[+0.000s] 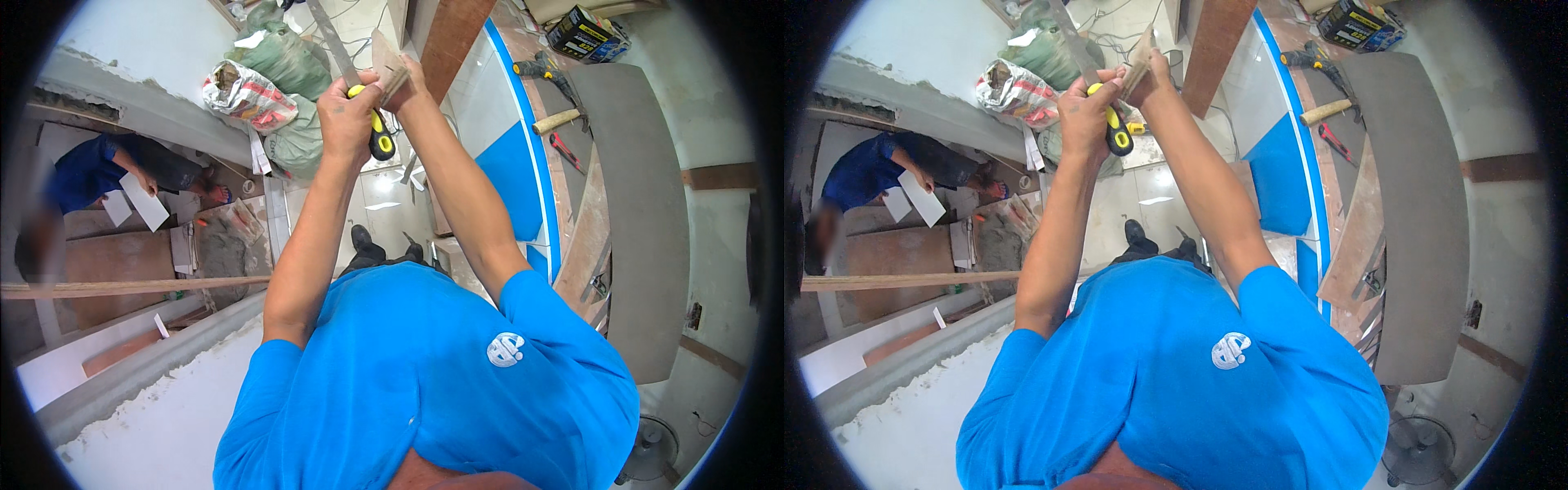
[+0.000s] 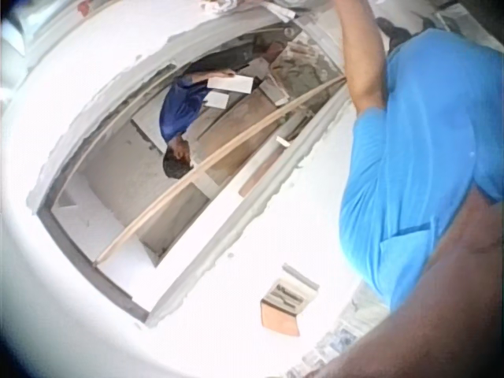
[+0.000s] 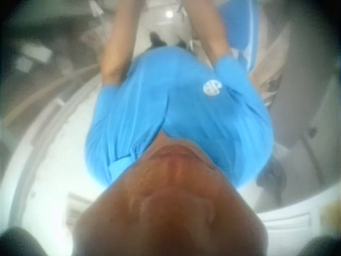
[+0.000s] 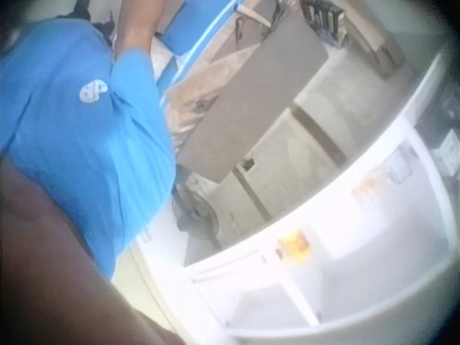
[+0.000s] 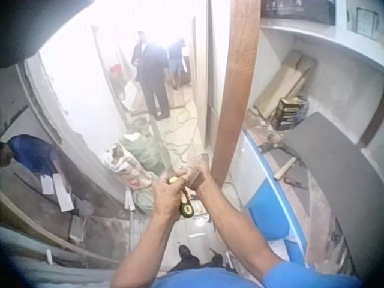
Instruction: The person measures and cuts a long white wooden strip using a utility knife and a straight edge. They repeatedly align the strip, score it, and snap off sections, then trim the edges.
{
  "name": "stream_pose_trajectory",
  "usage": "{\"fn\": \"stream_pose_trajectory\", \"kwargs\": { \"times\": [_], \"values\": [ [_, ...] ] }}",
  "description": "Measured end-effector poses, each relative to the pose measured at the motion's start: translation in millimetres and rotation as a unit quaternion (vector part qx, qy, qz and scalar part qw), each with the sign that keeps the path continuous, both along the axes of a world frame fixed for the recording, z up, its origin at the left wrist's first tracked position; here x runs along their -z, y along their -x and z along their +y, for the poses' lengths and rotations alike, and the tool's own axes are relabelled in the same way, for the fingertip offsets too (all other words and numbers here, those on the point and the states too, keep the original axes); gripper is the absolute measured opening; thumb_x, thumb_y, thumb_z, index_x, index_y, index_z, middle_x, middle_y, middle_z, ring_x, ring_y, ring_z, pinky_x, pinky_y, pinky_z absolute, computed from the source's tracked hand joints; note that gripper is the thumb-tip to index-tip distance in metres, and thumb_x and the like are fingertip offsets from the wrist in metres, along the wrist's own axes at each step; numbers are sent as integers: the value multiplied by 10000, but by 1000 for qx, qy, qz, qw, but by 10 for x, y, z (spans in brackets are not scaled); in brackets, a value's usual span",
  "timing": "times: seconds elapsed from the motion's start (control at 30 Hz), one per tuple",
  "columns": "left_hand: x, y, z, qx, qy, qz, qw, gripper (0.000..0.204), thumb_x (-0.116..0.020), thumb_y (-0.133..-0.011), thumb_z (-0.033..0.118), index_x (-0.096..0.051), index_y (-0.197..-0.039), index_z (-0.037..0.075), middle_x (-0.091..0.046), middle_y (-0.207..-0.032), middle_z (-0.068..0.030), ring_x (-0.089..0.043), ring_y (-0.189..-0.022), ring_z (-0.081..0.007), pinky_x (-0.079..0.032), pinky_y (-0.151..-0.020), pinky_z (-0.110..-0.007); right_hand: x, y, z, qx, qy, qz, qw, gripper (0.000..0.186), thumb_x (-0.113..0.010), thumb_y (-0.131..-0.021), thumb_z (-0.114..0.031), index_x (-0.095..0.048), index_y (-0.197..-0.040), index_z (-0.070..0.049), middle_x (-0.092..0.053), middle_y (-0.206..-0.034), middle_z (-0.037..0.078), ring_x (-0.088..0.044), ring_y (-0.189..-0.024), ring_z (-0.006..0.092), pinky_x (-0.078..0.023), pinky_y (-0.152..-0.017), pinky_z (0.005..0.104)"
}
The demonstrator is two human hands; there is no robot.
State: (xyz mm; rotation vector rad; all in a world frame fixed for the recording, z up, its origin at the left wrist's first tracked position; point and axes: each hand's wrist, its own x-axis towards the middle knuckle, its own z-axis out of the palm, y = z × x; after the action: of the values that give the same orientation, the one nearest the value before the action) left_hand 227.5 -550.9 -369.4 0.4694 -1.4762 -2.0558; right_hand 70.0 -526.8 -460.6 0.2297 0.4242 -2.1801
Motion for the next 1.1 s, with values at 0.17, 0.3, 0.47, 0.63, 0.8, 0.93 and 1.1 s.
{"fn": "stream_pose_trajectory", "kwargs": {
  "times": [0.17, 0.3, 0.47, 0.63, 0.8, 0.93, 1.1],
  "values": [
    [59, -200, 98, 0, 23, -17, 1000, 195, -720, -867, 39, -675, -1049, -14, -620, -762, -5, -553, -622, -77, -440, -559, -234, 221, -59, 43, 5, 88, -34, 996, 712, -231, -969, -604, -504, -1252, -11, -555, -1103, 247, -596, -920, 362, -525, -766, 506],
    [63, -474, 100, -33, 31, -62, 997, 220, -696, -890, 30, -652, -1103, -4, -605, -710, -7, -568, -599, -85, -460, -541, -230, 252, -140, -37, 49, 176, -133, 974, 694, -247, -958, -597, -500, -1230, -11, -528, -994, 189, -534, -754, 261, -492, -678, 408],
    [6, -644, 129, 10, 60, -46, 997, 217, -676, -898, 29, -635, -1108, -9, -619, -766, -33, -587, -614, -99, -485, -535, -242, 211, -188, -45, 66, 233, -174, 954, 627, -327, -910, -655, -439, -1255, -143, -530, -1003, 183, -528, -705, 251, -510, -605, 385],
    [-16, -719, 277, 13, 82, -77, 994, 180, -683, -897, 49, -648, -1067, 1, -618, -756, -24, -592, -618, -96, -488, -538, -244, 184, -226, 60, 115, 273, -221, 929, 665, -307, -914, -660, -464, -1312, -151, -531, -1080, 178, -551, -805, 275, -511, -643, 397],
    [51, -835, 425, 17, 67, -96, 993, 155, -699, -889, 57, -660, -1032, 14, -617, -748, -14, -584, -599, -92, -484, -530, -245, 221, -311, 191, 189, 208, -58, 958, 705, -388, -902, -552, -374, -1509, -194, -511, -1187, 99, -521, -857, 265, -485, -728, 405],
    [110, -891, 484, 3, 49, -103, 993, 132, -699, -885, 44, -657, -1007, 13, -611, -717, -18, -573, -575, -95, -475, -515, -249, 314, -303, 347, 133, 114, 36, 984, 689, -478, -880, -419, -316, -1526, -241, -509, -1238, 52, -483, -913, 249, -445, -778, 408],
    [115, -928, 518, -3, 33, -97, 995, 108, -694, -891, 42, -653, -986, 15, -607, -696, -24, -571, -561, -103, -465, -507, -249, 325, -102, 355, 128, 15, 194, 973, 560, -489, -901, -356, -376, -1424, -191, -529, -1216, 94, -505, -972, 288, -458, -816, 442]
  ]
}}
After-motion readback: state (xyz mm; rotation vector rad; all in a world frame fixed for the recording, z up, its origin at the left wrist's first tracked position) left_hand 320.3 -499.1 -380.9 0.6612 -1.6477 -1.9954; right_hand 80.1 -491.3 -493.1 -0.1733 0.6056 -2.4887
